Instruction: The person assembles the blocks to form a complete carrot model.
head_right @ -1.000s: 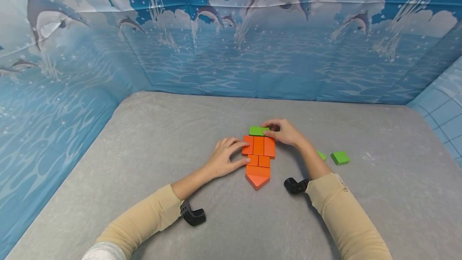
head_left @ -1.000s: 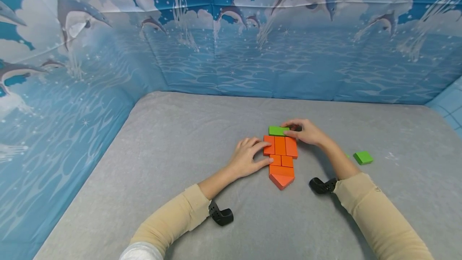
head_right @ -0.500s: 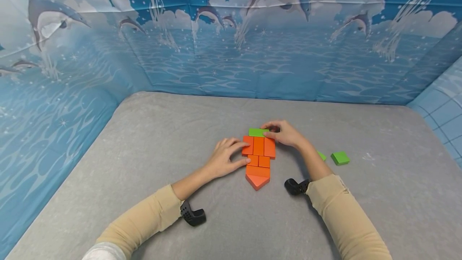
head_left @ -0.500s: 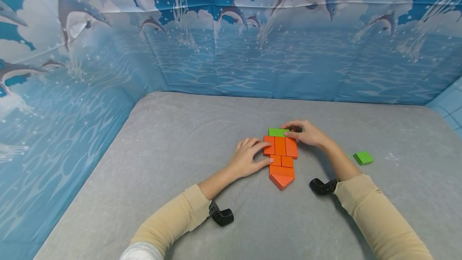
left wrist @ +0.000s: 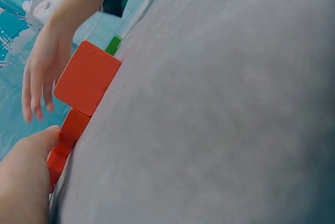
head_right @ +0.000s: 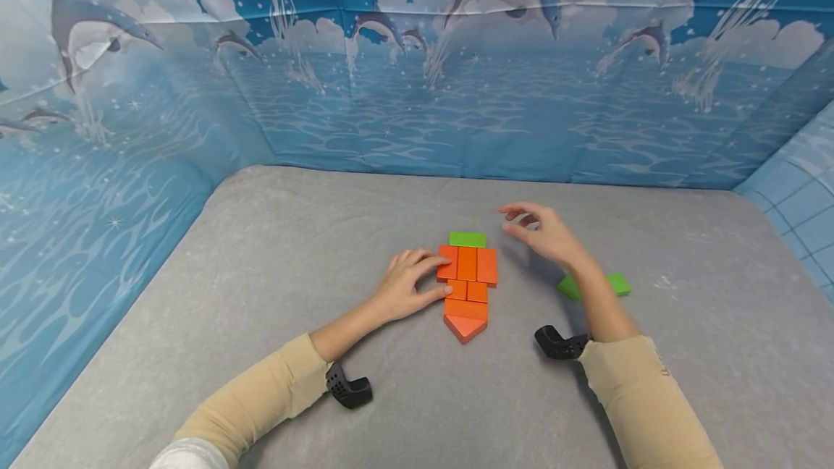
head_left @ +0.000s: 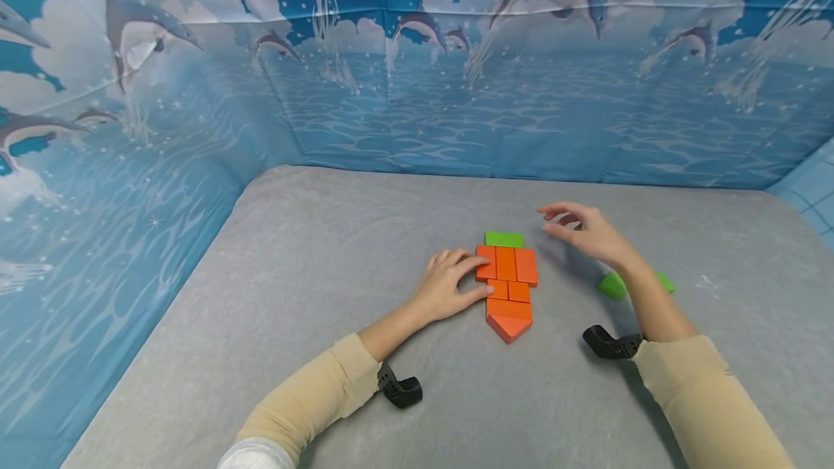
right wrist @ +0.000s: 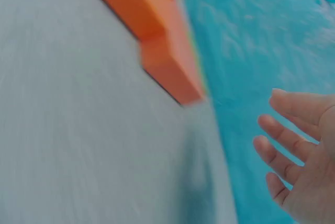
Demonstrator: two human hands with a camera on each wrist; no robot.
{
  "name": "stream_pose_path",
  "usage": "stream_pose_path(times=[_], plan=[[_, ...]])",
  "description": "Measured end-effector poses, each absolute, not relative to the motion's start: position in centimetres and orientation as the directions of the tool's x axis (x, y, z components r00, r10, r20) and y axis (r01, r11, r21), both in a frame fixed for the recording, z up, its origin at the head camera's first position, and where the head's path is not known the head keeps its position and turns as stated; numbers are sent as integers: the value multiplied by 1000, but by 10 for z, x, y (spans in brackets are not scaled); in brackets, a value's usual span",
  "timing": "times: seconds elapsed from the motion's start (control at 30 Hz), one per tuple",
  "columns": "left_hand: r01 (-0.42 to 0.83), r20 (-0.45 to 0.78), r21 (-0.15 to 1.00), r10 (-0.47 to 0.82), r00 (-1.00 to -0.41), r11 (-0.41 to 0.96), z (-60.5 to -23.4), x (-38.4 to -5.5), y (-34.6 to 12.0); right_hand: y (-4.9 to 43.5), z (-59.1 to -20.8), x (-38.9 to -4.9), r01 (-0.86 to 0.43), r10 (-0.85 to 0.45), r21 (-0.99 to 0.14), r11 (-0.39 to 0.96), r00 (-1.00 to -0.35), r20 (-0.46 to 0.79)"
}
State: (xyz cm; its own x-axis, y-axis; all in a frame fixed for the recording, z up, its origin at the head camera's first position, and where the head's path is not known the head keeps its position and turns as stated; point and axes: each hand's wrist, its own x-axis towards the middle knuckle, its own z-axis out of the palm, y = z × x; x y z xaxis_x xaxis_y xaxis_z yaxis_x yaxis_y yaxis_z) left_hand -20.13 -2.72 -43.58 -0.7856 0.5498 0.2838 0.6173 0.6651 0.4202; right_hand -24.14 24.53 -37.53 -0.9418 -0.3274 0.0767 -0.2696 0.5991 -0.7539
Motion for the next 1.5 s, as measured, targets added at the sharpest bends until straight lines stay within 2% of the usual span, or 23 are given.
stream_pose_path(times=[0.17, 0.33, 0.67, 1.1, 1.37, 1.5], plan=[[623, 293, 420, 551, -782, 660, -437, -201, -27, 286, -375, -218, -244, -209, -716, 654, -968, 139], [624, 292, 421, 553, -780, 658, -437, -201, -27, 325, -391, -191, -148, -75, -642, 752, -987, 140], [624, 289, 428, 555, -780, 654, -436, -202, -28, 340, -399, -147, -121, -29, -560, 819, -985, 170], [618, 276, 427, 556, -784, 660, -436, -203, -27, 341, -423, -135, 27, 152, -560, 828, -972, 178], [621, 286, 421, 553, -782, 661, -438, -203, -27, 342, -429, -136, 12, 170, -548, 836, -956, 239], [618, 281, 419, 553, -785, 665, -437, -203, -27, 340, -426, -135, 17, 168, -555, 832, -960, 223]])
